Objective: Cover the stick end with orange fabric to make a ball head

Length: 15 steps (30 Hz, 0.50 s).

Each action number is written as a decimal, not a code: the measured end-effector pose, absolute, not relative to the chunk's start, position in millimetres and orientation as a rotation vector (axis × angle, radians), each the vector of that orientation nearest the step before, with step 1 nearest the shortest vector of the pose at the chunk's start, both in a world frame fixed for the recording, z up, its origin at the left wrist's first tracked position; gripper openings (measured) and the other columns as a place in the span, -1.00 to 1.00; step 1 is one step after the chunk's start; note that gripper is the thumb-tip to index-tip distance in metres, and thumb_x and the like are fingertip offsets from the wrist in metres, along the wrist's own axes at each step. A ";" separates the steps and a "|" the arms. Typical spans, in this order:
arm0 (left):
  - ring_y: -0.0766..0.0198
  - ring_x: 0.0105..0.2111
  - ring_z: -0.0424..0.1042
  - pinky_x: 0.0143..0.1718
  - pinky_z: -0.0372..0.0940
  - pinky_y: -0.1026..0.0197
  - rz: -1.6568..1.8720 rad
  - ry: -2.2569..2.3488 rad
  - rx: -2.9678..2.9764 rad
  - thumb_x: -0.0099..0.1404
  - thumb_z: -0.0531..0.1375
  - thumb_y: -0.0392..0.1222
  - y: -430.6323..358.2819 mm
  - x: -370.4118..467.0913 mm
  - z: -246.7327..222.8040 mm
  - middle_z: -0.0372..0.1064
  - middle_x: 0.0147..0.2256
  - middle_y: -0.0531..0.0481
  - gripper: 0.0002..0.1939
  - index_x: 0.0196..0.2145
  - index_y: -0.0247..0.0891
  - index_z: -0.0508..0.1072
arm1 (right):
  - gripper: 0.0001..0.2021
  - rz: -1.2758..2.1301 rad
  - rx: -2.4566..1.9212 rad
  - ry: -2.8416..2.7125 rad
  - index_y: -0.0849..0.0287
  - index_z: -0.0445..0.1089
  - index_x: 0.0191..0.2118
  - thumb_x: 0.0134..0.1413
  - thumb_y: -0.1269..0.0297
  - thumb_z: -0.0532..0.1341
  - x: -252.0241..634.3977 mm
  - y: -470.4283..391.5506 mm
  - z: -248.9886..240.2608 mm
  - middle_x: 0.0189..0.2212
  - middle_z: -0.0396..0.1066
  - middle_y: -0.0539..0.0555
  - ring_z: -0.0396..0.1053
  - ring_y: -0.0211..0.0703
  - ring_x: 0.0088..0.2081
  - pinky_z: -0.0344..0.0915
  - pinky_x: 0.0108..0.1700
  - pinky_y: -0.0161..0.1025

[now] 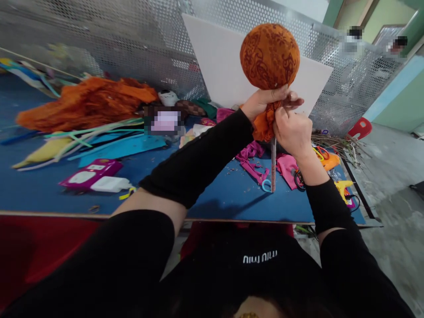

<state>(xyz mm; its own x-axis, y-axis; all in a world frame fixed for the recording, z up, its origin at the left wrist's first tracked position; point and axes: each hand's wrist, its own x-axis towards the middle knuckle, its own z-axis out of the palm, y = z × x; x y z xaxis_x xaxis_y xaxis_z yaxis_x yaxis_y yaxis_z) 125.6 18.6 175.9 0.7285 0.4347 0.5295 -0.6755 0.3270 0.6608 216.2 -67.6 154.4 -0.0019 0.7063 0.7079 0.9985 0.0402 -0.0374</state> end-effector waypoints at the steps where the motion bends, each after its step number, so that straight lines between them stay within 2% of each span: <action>1: 0.27 -0.22 0.57 0.18 0.34 0.17 0.730 -0.283 0.988 0.55 -0.02 -0.38 18.0 125.1 176.5 0.25 -0.47 0.06 -0.58 -0.50 -0.29 0.34 | -0.72 -0.731 -1.760 -1.795 0.18 0.42 -0.17 0.37 0.18 0.01 215.6 -68.0 155.0 -0.26 0.54 0.17 0.38 -0.18 -0.41 0.24 -0.33 -0.19; 5: 0.20 -0.27 0.56 0.11 0.36 0.14 0.702 -0.271 1.028 0.50 0.11 -0.31 18.0 122.0 176.2 0.19 -0.53 0.09 -0.66 -0.49 -0.27 0.38 | -0.69 -0.871 -1.814 -1.851 0.20 0.42 -0.14 0.37 0.23 -0.04 216.6 -71.7 155.2 -0.29 0.54 0.17 0.38 -0.18 -0.43 0.19 -0.38 -0.22; 8: 0.25 -0.40 0.48 0.09 0.35 0.14 0.679 -0.261 1.061 0.44 0.22 -0.27 20.8 121.4 174.0 0.03 -0.60 0.17 -0.75 -0.44 -0.24 0.44 | -0.71 -0.885 -1.796 -1.818 0.21 0.42 -0.12 0.36 0.25 -0.02 217.4 -72.4 148.4 -0.35 0.52 0.15 0.36 -0.20 -0.45 0.17 -0.39 -0.24; 12: 0.36 -0.58 0.21 0.01 0.36 0.15 0.632 -0.247 1.055 0.43 0.26 -0.25 22.3 120.7 174.7 -0.09 -0.63 0.21 -0.62 -0.54 -0.21 0.31 | -0.70 -0.903 -1.754 -1.663 0.18 0.43 -0.15 0.41 0.20 -0.02 211.6 -68.8 128.8 -0.36 0.51 0.14 0.36 -0.21 -0.46 0.15 -0.38 -0.26; 15: 0.42 -0.63 0.09 -0.22 0.33 0.25 0.589 -0.226 1.067 0.48 0.21 -0.29 19.6 116.7 178.7 -0.16 -0.62 0.21 -0.56 -0.57 -0.22 0.23 | -0.57 -0.887 -1.681 -1.502 0.16 0.41 -0.30 0.48 0.12 -0.10 206.0 -71.9 112.7 -0.42 0.48 0.14 0.36 -0.19 -0.46 0.16 -0.37 -0.23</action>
<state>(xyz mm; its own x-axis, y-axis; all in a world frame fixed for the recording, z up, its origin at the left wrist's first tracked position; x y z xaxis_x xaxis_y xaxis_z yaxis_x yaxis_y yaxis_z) 116.7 19.6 178.7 0.8251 0.3438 0.4483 -0.5553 0.3472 0.7557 206.0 -71.9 112.7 0.0910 0.5126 0.8538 0.9952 -0.0785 -0.0590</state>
